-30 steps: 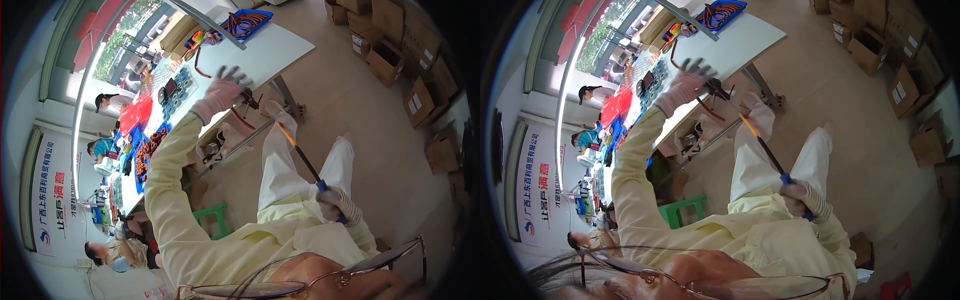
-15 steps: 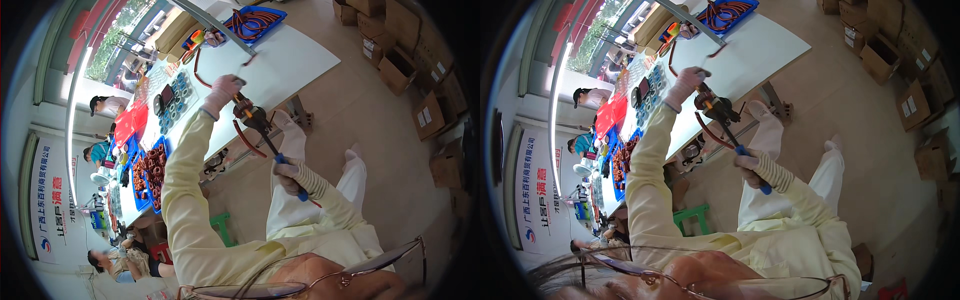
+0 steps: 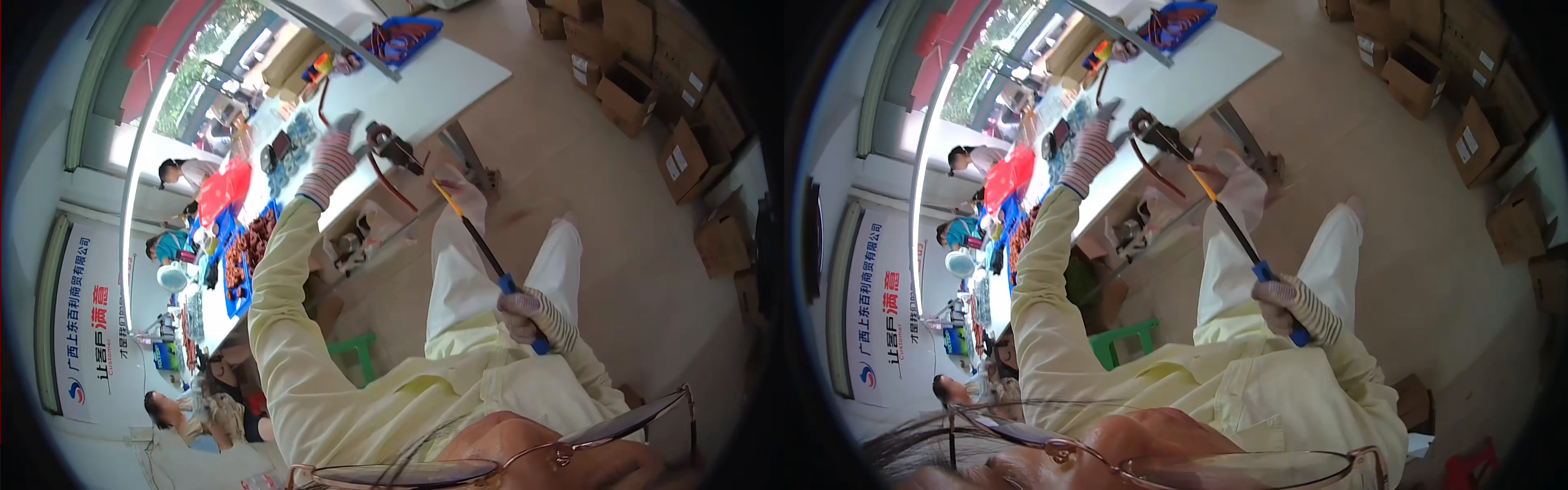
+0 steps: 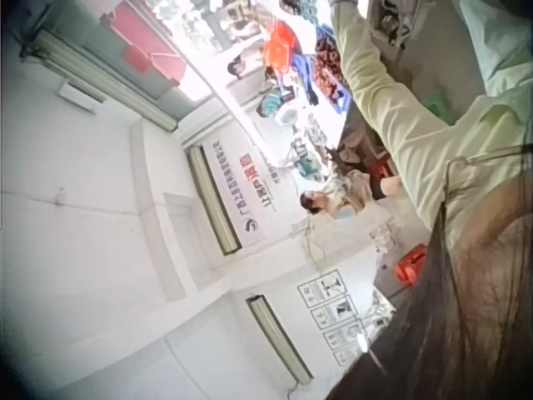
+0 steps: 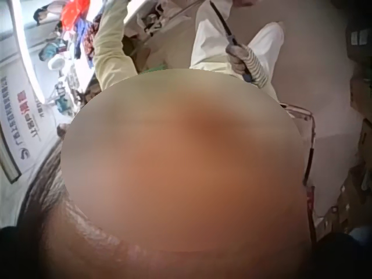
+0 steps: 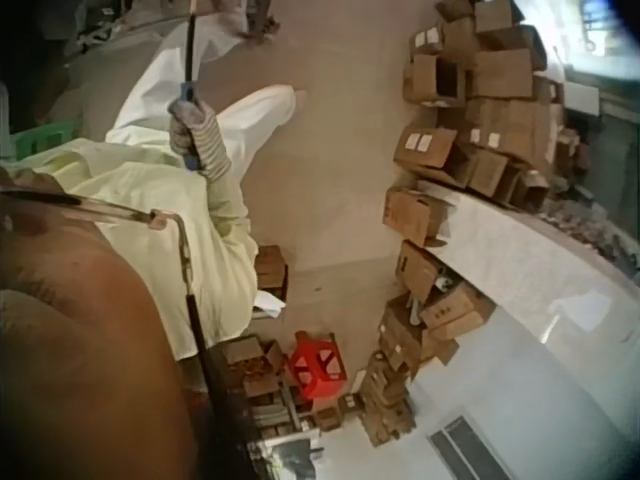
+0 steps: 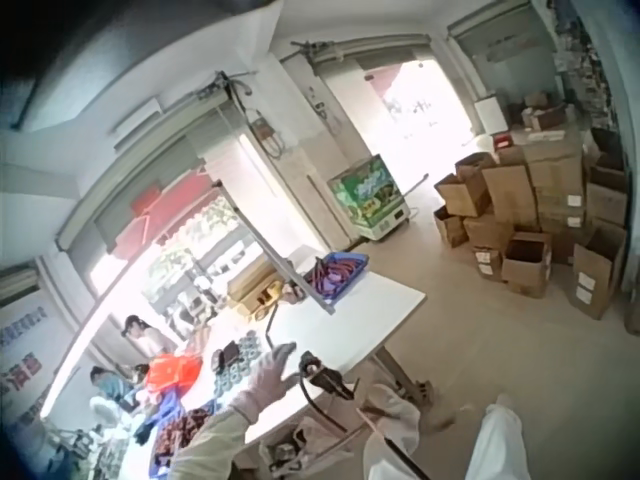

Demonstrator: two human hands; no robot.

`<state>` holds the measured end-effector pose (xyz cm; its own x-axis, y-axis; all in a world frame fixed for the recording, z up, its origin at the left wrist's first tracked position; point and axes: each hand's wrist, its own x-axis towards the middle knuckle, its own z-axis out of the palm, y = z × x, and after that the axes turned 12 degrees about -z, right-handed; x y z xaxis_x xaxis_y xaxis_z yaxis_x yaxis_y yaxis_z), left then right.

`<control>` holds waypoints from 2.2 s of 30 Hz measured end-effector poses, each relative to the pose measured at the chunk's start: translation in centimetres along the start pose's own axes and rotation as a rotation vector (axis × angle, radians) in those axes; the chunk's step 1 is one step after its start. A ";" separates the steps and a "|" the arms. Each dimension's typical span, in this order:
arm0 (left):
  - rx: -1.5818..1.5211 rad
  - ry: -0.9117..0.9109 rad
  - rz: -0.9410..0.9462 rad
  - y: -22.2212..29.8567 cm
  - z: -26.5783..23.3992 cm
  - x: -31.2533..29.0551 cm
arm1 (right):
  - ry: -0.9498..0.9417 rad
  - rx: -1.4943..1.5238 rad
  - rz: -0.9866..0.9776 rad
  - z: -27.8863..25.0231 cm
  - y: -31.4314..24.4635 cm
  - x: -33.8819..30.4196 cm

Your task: Soldering wires onto a metal component held in a vice at a workbench.

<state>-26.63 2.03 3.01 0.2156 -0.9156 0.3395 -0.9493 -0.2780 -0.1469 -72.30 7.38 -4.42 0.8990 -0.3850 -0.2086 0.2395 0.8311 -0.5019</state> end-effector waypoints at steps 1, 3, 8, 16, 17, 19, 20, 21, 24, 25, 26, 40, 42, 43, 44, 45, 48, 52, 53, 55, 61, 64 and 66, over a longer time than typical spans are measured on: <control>0.037 -0.103 0.082 0.7 -0.7 1.7 | 0.019 -0.052 0.006 -0.2 -0.9 -0.2; 0.024 -0.320 0.199 3.2 -2.1 4.0 | 0.079 -0.141 0.055 -1.4 -1.9 -0.6; -0.074 -0.504 0.227 3.8 0.2 5.6 | 0.149 -0.297 0.094 -2.8 -4.6 0.1; -0.103 -0.216 0.023 6.5 1.6 4.4 | 0.231 -0.755 -0.094 -8.1 -8.9 8.0; -0.117 -0.162 0.005 6.5 1.9 4.2 | 0.174 -0.803 -0.053 -8.9 -10.1 9.1; -0.124 -0.155 -0.003 5.8 2.5 3.6 | 0.042 -0.893 0.044 -12.5 -12.6 11.8; -0.133 -0.177 0.003 6.0 2.0 4.0 | -0.033 -1.141 -0.125 -15.6 -13.8 12.8; -0.141 -0.196 0.014 6.3 1.5 4.4 | -0.109 -1.386 -0.303 -18.8 -15.0 13.5; -0.131 -0.177 0.022 6.4 1.9 4.7 | 0.025 -1.456 -0.191 -21.2 -18.9 15.5; -0.119 -0.183 -0.002 6.0 2.3 4.3 | -0.047 -1.639 -0.153 -15.8 -20.3 16.4; -0.123 -0.176 0.000 5.9 2.4 4.2 | -0.106 -1.825 -0.122 -11.8 -21.2 16.8; -0.069 -0.141 -0.103 6.5 3.0 4.2 | -0.073 -2.501 -0.531 4.0 -20.5 38.6; -0.072 -0.133 -0.099 6.6 3.1 4.4 | -0.166 -2.479 -0.564 3.0 -19.4 42.2; -0.075 -0.131 -0.096 6.7 3.2 4.5 | -0.154 -2.478 -0.553 2.3 -18.9 44.1; -0.081 -0.082 -0.086 6.5 3.5 4.2 | -0.156 -2.479 -0.539 2.1 -18.2 45.4; -0.088 -0.032 -0.072 6.2 3.9 4.2 | -0.155 -2.478 -0.582 1.6 -18.0 46.3; -0.108 0.008 -0.059 7.8 3.9 4.8 | 0.080 -2.264 -0.689 -0.3 -18.6 48.4; -0.033 -0.228 -0.252 6.0 3.8 3.6 | -0.271 -1.286 -1.034 7.5 -15.9 37.3; -0.031 -0.241 -0.261 6.4 3.4 3.7 | -0.338 -1.064 -0.758 7.6 -15.7 33.2; 0.031 -0.083 -0.193 6.9 3.2 3.7 | -0.477 -1.200 -0.557 5.8 -14.1 27.2; -0.057 0.151 -0.151 7.9 4.5 4.7 | -0.263 -0.339 -0.426 -5.1 -3.0 32.3; -0.048 0.149 -0.169 7.0 4.9 3.8 | -0.181 0.178 -0.452 -1.3 -0.4 32.3; -0.038 0.154 -0.176 6.9 4.7 3.7 | -0.263 0.330 -0.415 -0.4 0.4 32.2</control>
<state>-31.32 -4.62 -1.15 0.3434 -0.7982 0.4949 -0.9088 -0.4153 -0.0393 -43.41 -4.89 -11.66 0.7563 -0.6273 0.1857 0.6542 0.7292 -0.2011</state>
